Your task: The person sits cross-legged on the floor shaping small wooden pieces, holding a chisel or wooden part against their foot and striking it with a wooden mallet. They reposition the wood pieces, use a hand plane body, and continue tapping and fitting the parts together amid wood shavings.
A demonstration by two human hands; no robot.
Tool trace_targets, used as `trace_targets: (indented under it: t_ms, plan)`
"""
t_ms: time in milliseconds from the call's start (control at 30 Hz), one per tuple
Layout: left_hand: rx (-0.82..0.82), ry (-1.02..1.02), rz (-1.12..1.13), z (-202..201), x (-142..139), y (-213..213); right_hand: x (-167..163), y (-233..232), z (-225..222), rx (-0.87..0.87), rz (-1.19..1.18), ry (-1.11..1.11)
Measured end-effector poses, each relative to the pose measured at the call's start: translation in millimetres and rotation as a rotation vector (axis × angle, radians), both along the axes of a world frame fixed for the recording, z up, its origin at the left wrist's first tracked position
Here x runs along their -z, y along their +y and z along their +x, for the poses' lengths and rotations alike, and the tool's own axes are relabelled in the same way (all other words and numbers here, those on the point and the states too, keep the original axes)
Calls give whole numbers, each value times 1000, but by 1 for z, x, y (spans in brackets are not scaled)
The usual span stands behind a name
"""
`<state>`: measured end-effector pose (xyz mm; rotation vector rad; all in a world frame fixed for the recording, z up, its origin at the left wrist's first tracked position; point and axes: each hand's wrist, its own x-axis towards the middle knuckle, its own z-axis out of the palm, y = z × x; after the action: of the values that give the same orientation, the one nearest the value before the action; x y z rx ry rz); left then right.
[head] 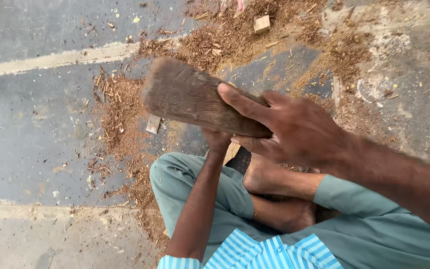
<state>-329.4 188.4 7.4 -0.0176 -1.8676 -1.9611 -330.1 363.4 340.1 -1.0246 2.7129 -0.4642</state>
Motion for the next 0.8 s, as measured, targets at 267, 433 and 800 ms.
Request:
trace_targets:
  t_ms: [267,433,800]
  plan:
    - [67,189,-285,47,-72,-14,31,29,11,319,-37,-176]
    - [30,-11,-256,21,-159,-3,125,83,60,677,-506,-255]
    - [105,-84,546,-13,-132,-56,186,95,131,1280,-1044,-733]
